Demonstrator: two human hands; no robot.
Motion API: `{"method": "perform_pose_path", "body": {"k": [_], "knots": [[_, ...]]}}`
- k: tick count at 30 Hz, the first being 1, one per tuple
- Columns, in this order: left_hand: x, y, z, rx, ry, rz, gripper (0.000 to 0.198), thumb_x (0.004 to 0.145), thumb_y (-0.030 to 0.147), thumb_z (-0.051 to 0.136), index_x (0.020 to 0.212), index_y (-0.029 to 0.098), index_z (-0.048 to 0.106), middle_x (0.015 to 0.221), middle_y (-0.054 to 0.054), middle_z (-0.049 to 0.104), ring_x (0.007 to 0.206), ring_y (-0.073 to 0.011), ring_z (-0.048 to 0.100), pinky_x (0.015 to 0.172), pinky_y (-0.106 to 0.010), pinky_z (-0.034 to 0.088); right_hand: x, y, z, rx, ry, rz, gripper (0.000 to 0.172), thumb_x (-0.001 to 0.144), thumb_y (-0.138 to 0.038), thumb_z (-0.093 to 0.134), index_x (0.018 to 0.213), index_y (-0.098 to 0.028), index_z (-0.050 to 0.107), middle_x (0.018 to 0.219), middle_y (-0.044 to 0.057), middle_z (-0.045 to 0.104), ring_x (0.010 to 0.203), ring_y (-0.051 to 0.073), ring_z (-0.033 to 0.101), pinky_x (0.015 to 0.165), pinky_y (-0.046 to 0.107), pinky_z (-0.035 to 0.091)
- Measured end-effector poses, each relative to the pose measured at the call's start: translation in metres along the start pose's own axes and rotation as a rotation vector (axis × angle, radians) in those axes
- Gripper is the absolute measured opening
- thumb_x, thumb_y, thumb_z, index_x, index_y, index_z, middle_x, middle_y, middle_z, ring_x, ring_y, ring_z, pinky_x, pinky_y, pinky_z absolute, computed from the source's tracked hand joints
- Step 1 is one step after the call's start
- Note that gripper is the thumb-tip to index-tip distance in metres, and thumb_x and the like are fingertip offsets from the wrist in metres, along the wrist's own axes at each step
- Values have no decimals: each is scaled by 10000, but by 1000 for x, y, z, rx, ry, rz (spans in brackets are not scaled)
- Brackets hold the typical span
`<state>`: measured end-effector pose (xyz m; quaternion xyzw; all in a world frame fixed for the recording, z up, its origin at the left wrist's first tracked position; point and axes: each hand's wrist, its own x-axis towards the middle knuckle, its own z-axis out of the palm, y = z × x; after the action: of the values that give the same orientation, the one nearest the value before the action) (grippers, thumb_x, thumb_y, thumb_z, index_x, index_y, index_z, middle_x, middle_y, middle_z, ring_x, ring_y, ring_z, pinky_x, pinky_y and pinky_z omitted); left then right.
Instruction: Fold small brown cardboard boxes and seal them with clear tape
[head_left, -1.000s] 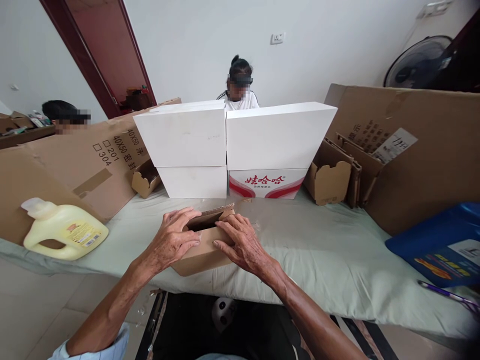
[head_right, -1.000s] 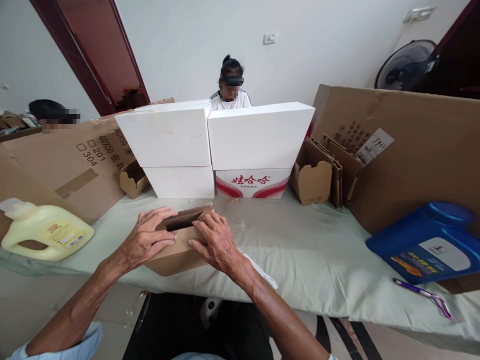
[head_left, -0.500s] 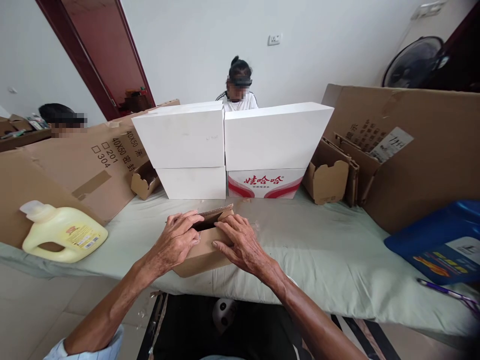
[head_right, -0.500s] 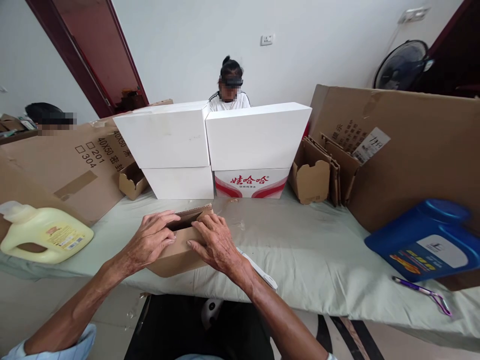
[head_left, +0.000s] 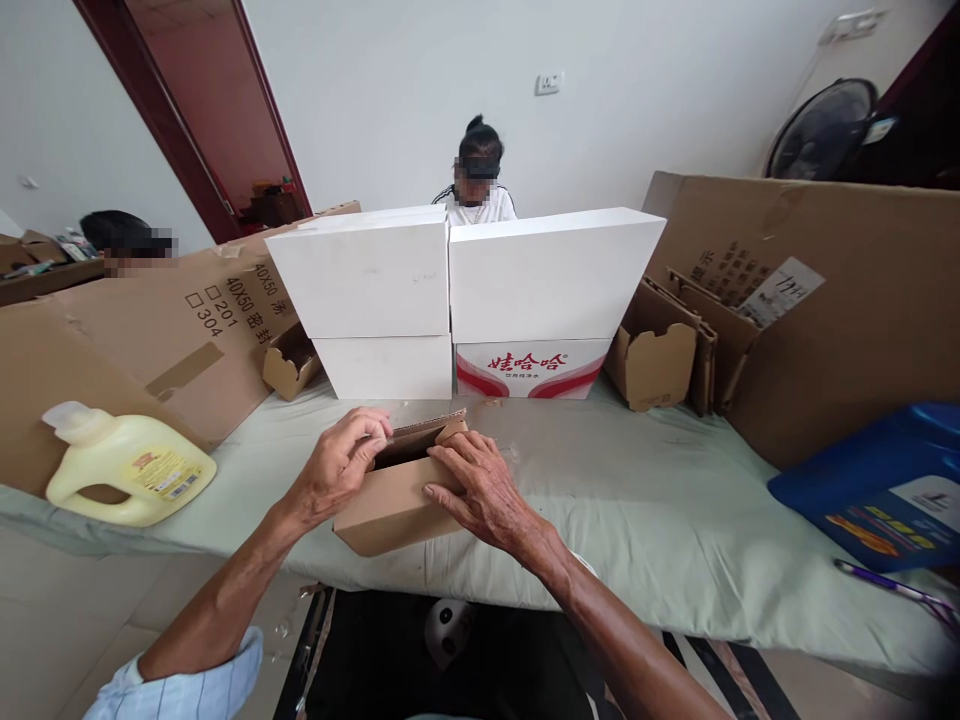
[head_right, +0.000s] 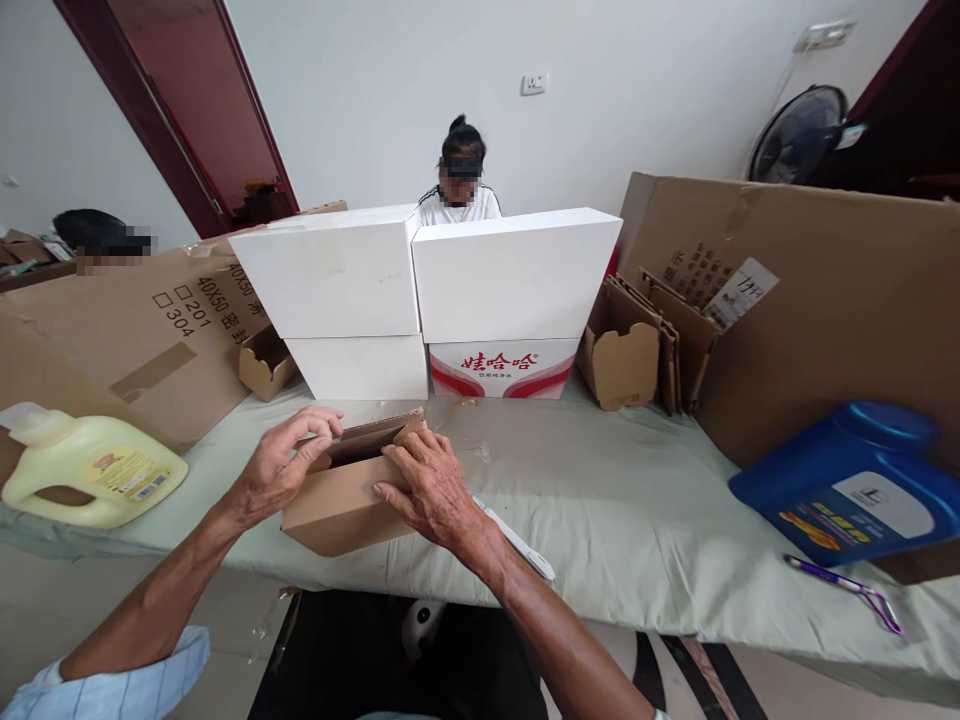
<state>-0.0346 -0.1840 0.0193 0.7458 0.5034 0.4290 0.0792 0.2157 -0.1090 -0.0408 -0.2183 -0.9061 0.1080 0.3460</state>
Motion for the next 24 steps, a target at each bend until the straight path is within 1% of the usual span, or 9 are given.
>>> {"method": "perform_pose_path", "body": {"k": [2,4,7,11,15,17,21,22,24], "knots": [[3,5,-7,-81,86,-132,233,1097,325,547,913,220,646,1027,-72,787,1077,-228,765,931,-353,593,0,0,0,2,5,3,336,1022,-341,774,1310,-183,704,1227,115,744,1159,288,630,1023,461,485],[4,8,-14,-124,154,-223,242,1081,365,579,907,216,658,926,-54,791,921,-208,771,847,-333,606,0,-1,-1,1,4,9,341,1018,-334,778,1315,-185,704,1233,116,745,1164,290,634,1019,461,492],[1,8,-22,-154,243,-271,214,1053,353,614,893,215,646,776,-10,746,732,-170,725,740,-301,591,3,-2,-5,-10,-6,6,375,1020,-338,774,1351,-186,690,1259,123,744,1168,297,640,991,462,506],[-5,3,-25,-211,350,-297,150,1000,332,684,915,215,644,703,27,702,649,-144,681,686,-275,571,7,-5,-12,-32,-15,9,397,1052,-362,729,1408,-200,657,1289,132,732,1141,291,660,959,456,523],[-11,3,-24,-275,375,-325,161,952,349,742,970,195,700,705,11,728,667,-157,701,714,-290,596,12,-8,-13,-43,10,-8,355,1074,-361,688,1396,-213,655,1242,127,733,1128,291,677,925,443,533],[-13,7,-23,-293,366,-336,177,940,352,753,981,182,730,705,0,736,670,-164,708,717,-297,602,15,-12,-12,-35,58,-42,316,1086,-341,664,1372,-205,658,1194,119,735,1080,278,681,893,429,530],[-16,18,-14,-302,331,-322,160,968,340,726,969,182,751,715,-3,733,689,-167,714,721,-290,601,23,-27,-14,18,227,-109,224,1120,-325,607,1280,-191,689,1107,105,746,1028,260,680,1003,477,501],[-17,21,-11,-289,319,-306,153,984,334,714,974,187,754,726,0,730,696,-163,712,721,-282,597,25,-32,-16,60,244,-94,224,1124,-344,607,1261,-193,701,1103,104,750,1017,255,680,1008,474,500],[-17,28,-4,-229,299,-245,136,1016,310,688,989,199,761,777,3,728,711,-149,697,713,-262,579,30,-43,-18,212,199,-19,255,1124,-408,624,1244,-208,725,1095,94,758,977,234,684,934,415,522]]}}
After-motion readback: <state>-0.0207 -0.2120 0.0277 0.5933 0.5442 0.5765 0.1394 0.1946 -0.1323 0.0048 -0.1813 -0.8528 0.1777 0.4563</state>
